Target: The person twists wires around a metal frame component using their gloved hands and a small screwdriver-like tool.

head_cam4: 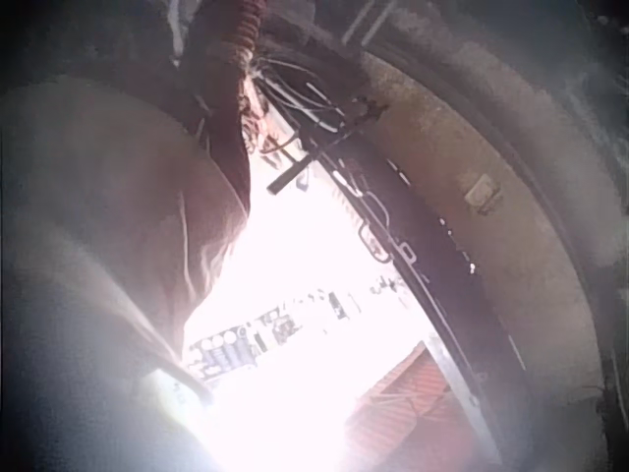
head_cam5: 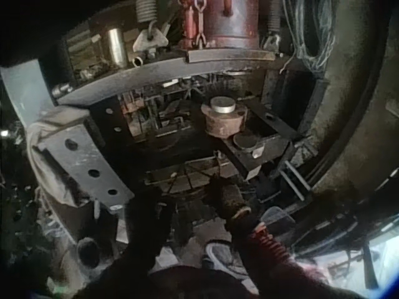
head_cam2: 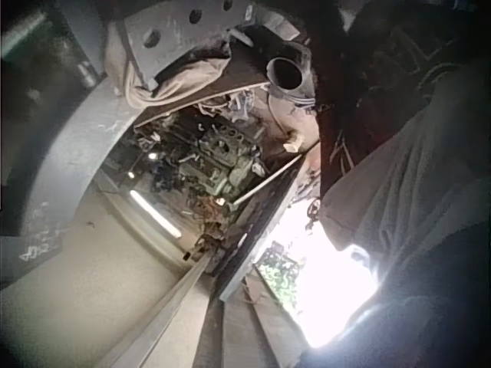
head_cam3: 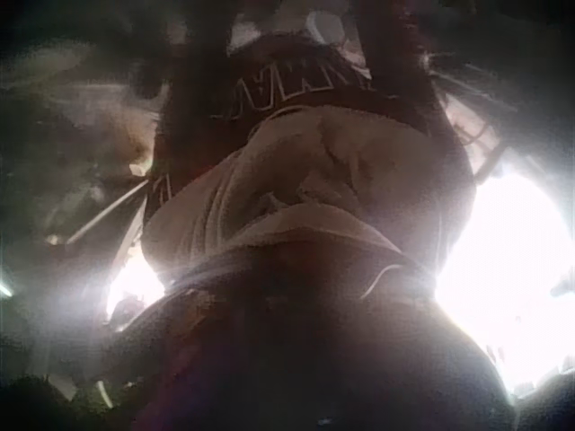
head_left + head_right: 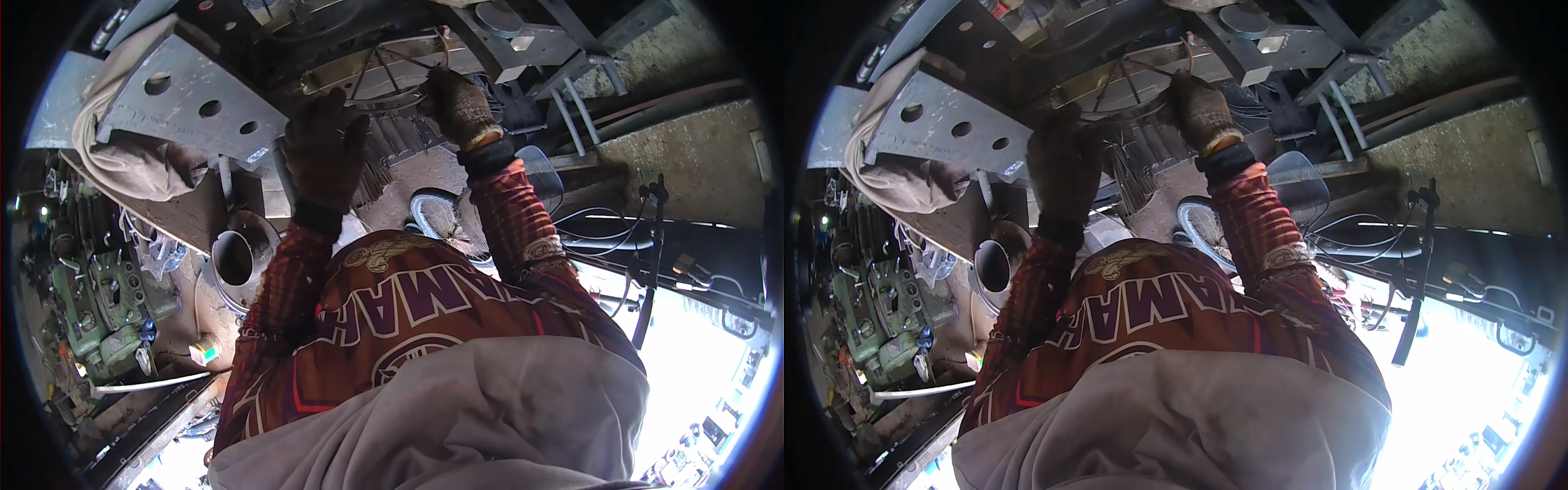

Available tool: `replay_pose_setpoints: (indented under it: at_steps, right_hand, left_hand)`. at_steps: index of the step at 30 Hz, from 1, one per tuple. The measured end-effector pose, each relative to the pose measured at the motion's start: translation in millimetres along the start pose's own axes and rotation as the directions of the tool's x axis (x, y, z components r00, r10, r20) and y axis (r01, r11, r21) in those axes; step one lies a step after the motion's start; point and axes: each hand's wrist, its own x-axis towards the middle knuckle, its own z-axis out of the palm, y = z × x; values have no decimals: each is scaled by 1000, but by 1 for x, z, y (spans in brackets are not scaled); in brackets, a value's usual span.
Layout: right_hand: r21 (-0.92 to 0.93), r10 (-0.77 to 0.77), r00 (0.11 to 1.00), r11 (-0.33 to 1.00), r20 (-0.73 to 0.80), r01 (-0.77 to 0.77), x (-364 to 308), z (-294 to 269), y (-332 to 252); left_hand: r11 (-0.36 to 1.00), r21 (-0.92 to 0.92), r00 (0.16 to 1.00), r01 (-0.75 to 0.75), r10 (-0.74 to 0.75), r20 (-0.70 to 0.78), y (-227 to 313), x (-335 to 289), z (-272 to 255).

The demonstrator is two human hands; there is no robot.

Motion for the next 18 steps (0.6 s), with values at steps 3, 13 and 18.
replay_pose_setpoints:
  at_steps: [3, 13, 18]
  right_hand:
    - [382, 123, 992, 916, 28, -125, 2, 21, 19]
    - [287, 16, 992, 956, 129, -53, -2, 15, 14]
    - [70, -42, 989, 997, 141, 33, -4, 7, 8]
  left_hand:
    - [994, 34, 995, -101, 101, 12, -43, -35, 40]
    - [302, -778, 801, 550, -454, 390, -41, -47, 70]
    - [-490, -691, 561, 531, -407, 721, -16, -24, 48]
